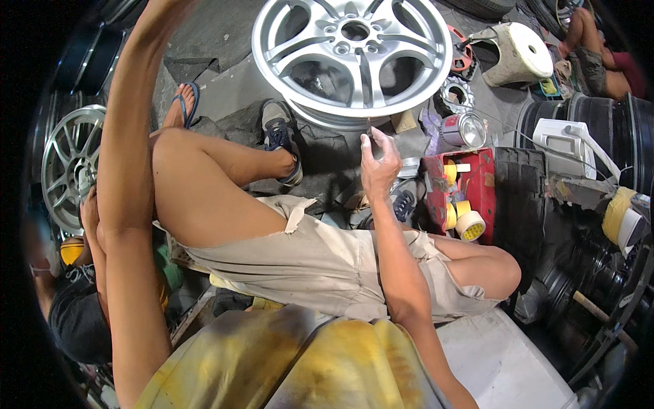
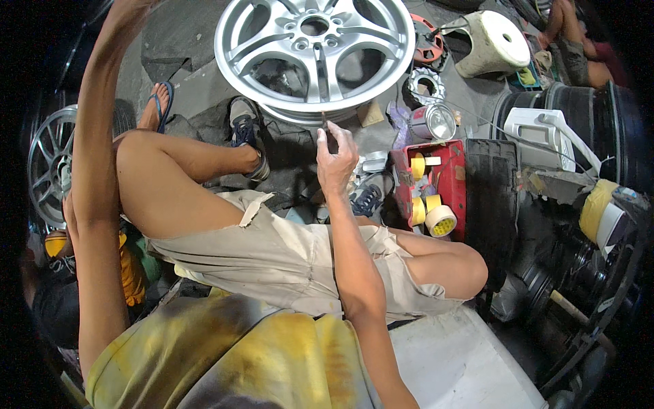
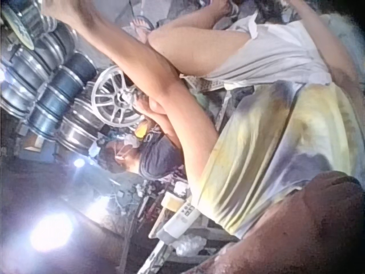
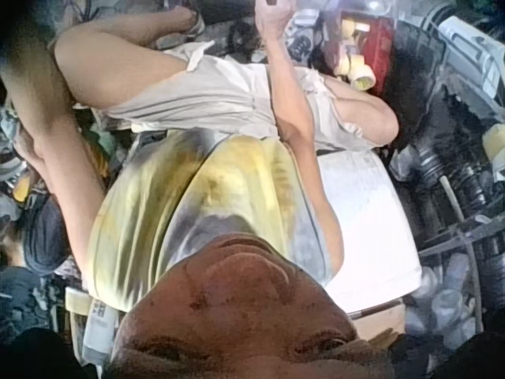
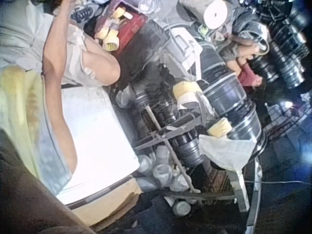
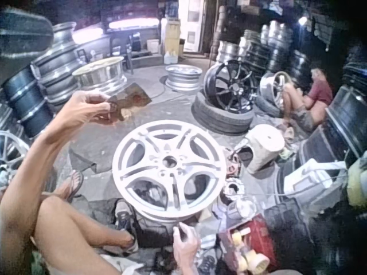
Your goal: The person is repairing a silver alloy wheel rim by applying a red substance from a small packet using a small tool. They are sitting on the floor in a workshop environment surrounded by other wheels and tires.
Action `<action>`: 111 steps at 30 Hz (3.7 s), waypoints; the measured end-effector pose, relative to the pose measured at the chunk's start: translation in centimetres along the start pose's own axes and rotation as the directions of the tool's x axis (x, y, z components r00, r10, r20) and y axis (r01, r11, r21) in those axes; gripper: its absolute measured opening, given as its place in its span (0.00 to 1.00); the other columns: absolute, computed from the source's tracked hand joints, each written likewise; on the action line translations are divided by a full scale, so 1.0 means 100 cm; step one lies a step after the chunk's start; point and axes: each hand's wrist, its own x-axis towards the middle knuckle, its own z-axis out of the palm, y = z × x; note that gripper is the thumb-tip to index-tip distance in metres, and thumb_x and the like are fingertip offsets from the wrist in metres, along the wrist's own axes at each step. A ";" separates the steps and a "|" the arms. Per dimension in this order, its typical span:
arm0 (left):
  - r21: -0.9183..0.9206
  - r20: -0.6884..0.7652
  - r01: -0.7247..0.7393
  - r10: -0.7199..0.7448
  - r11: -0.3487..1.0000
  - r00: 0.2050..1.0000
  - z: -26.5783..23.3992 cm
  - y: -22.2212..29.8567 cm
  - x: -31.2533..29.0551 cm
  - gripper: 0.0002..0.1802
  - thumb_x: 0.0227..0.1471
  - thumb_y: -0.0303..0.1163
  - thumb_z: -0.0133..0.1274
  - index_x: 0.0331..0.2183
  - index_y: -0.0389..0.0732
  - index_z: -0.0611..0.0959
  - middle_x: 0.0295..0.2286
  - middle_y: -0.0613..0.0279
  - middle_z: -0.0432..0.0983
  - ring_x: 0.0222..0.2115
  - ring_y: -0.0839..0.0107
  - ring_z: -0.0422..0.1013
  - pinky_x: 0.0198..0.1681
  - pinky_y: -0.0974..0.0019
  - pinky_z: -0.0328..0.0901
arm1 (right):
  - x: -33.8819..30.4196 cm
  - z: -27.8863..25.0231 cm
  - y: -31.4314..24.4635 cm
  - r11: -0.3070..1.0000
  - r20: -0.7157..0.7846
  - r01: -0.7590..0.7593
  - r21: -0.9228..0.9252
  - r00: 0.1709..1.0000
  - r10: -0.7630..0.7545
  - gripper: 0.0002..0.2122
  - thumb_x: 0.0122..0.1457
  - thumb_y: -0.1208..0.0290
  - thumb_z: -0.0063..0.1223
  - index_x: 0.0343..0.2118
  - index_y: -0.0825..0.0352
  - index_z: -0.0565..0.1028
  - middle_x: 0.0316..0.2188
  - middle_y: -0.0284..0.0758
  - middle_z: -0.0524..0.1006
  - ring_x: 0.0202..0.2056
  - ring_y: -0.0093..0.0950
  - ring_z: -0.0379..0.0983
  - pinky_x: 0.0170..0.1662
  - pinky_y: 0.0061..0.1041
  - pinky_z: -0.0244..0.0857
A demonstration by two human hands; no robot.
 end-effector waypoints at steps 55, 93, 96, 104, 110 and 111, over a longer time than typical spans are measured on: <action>-0.041 0.103 -0.035 0.039 0.999 0.994 -0.006 -0.009 0.004 0.14 0.62 0.32 0.58 0.43 0.31 0.84 0.35 0.55 0.84 0.34 0.70 0.81 0.42 0.65 0.78 | 0.016 -0.027 -0.022 0.940 0.068 -0.319 0.121 0.947 0.313 0.10 0.64 0.69 0.58 0.39 0.72 0.83 0.24 0.34 0.81 0.24 0.20 0.76 0.29 0.25 0.69; 0.064 0.077 -0.056 0.051 0.996 0.996 0.006 -0.001 0.002 0.14 0.61 0.36 0.59 0.40 0.33 0.85 0.34 0.56 0.85 0.33 0.70 0.81 0.39 0.66 0.76 | -0.005 0.014 0.011 0.912 0.058 -0.278 0.301 0.960 0.273 0.07 0.65 0.72 0.56 0.40 0.70 0.78 0.32 0.37 0.80 0.33 0.28 0.76 0.40 0.30 0.69; 0.048 0.065 -0.083 0.080 0.995 0.995 0.009 -0.002 -0.002 0.14 0.61 0.36 0.59 0.40 0.33 0.85 0.34 0.56 0.85 0.33 0.70 0.81 0.39 0.67 0.75 | -0.012 0.009 -0.003 0.835 0.137 -0.403 0.375 0.915 0.380 0.07 0.67 0.71 0.53 0.41 0.70 0.77 0.33 0.37 0.79 0.29 0.27 0.76 0.37 0.29 0.69; 0.020 0.085 -0.044 0.042 0.999 0.996 0.005 -0.003 0.004 0.13 0.61 0.33 0.59 0.41 0.33 0.85 0.34 0.57 0.84 0.33 0.70 0.81 0.40 0.66 0.76 | -0.001 -0.001 0.011 0.971 -0.033 -0.174 0.166 0.983 0.182 0.08 0.67 0.72 0.53 0.42 0.70 0.78 0.38 0.41 0.77 0.42 0.39 0.74 0.50 0.34 0.67; 0.010 0.087 -0.036 0.035 0.999 0.996 -0.002 -0.006 0.002 0.12 0.61 0.33 0.59 0.40 0.33 0.85 0.34 0.58 0.84 0.32 0.71 0.81 0.40 0.67 0.76 | 0.001 0.007 0.009 0.982 -0.050 -0.125 0.144 0.990 0.133 0.07 0.66 0.72 0.54 0.40 0.71 0.77 0.37 0.39 0.77 0.38 0.34 0.74 0.45 0.33 0.68; 0.018 0.083 -0.035 0.033 0.999 0.996 -0.004 -0.004 0.000 0.12 0.61 0.33 0.59 0.40 0.33 0.85 0.34 0.58 0.84 0.32 0.71 0.81 0.40 0.67 0.76 | -0.001 0.012 0.009 0.959 -0.020 -0.183 0.215 0.981 0.192 0.07 0.67 0.72 0.53 0.40 0.70 0.77 0.37 0.38 0.77 0.36 0.32 0.74 0.43 0.31 0.68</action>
